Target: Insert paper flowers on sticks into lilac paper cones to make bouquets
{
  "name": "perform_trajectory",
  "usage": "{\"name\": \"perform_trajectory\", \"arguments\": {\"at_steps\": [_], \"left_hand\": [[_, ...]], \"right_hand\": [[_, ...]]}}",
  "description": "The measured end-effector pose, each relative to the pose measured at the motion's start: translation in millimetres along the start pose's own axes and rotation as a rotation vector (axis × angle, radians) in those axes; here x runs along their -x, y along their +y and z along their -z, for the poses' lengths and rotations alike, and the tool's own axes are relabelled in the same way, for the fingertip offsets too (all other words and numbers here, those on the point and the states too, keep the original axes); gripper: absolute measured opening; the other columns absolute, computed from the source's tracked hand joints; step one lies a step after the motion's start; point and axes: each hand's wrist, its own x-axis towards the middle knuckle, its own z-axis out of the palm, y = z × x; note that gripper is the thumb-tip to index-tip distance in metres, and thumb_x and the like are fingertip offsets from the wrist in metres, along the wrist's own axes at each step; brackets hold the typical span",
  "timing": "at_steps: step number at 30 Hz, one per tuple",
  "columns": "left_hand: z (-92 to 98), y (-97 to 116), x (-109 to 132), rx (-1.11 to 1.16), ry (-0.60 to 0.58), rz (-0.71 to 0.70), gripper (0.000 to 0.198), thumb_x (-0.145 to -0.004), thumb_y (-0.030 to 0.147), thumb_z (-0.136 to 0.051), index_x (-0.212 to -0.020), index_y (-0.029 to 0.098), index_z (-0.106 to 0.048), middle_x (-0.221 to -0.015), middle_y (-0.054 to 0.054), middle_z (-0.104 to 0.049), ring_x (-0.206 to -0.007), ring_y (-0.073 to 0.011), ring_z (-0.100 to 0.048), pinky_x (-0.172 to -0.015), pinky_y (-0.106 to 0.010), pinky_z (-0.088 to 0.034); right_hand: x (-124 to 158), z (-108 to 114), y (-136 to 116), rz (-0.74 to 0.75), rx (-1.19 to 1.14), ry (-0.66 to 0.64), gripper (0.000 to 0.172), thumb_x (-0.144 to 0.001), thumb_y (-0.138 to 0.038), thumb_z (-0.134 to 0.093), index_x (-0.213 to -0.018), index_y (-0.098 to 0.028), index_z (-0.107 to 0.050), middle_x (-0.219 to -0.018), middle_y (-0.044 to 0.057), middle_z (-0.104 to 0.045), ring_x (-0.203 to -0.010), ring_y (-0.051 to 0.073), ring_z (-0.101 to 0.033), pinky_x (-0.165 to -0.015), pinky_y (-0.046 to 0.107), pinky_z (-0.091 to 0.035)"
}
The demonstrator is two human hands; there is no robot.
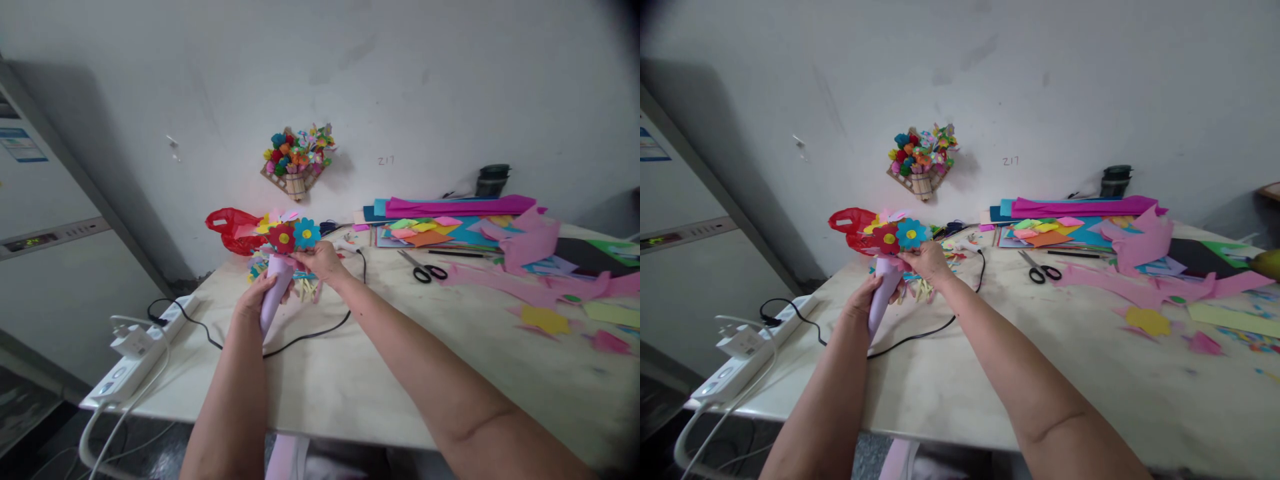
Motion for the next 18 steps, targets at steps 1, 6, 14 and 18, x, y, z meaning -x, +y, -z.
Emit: {"name": "perform_trajectory", "arguments": {"at_steps": [1, 6, 14, 18], "left_hand": [[0.2, -0.2, -0.1, -0.001, 0.001, 0.002, 0.061, -0.055, 0.05, -0.076, -0.097, 0.011, -0.058, -0.067, -0.009, -0.066, -0.044, -0.0164, -0.057, -0.037, -0.023, -0.038], [-0.7, 0.2, -0.2, 0.01, 0.005, 0.003, 0.061, -0.054, 0.051, -0.075, -0.097, 0.011, -0.057, -0.068, -0.009, -0.066, -0.043, -0.0158, -0.056, -0.036, -0.023, -0.037], [-0.9, 0.9, 0.0, 0.004, 0.023, 0.013, 0.062, -0.053, 0.05, -0.076, -0.097, 0.011, -0.057, -0.068, -0.009, -0.066, -0.044, -0.0166, -0.057, -0.036, -0.024, -0.037], [-0.3, 0.9, 0.1, 0.006, 0.015, 0.02, 0.064, -0.053, 0.051, -0.075, -0.1, 0.012, -0.056, -0.069, -0.009, -0.066, -0.044, -0.017, -0.057, -0.037, -0.024, -0.037]], "right_hand": [[0.1, 0.2, 0.2, -0.018, -0.017, -0.008, 0.02, -0.067, -0.031, -0.068, -0.056, -0.017, -0.06, -0.046, -0.003, -0.056, -0.041, 0.01, -0.049, -0.045, 0.022, -0.038], [0.4, 1.6, 2.3, 0.057, -0.078, -0.005, 0.023, -0.066, -0.034, -0.067, -0.052, -0.017, -0.058, -0.045, -0.003, -0.055, -0.04, 0.009, -0.046, -0.045, 0.022, -0.037], [1.3, 6.1, -2.1, 0.04, -0.109, -0.076, 0.024, -0.064, -0.035, -0.069, -0.054, -0.017, -0.058, -0.048, -0.002, -0.056, -0.044, 0.01, -0.048, -0.048, 0.024, -0.04], [1.9, 5.2, -3.1, 0.07, -0.123, -0.001, 0.022, -0.063, -0.034, -0.069, -0.054, -0.017, -0.059, -0.051, -0.002, -0.056, -0.053, 0.012, -0.052, -0.054, 0.025, -0.043]]}}
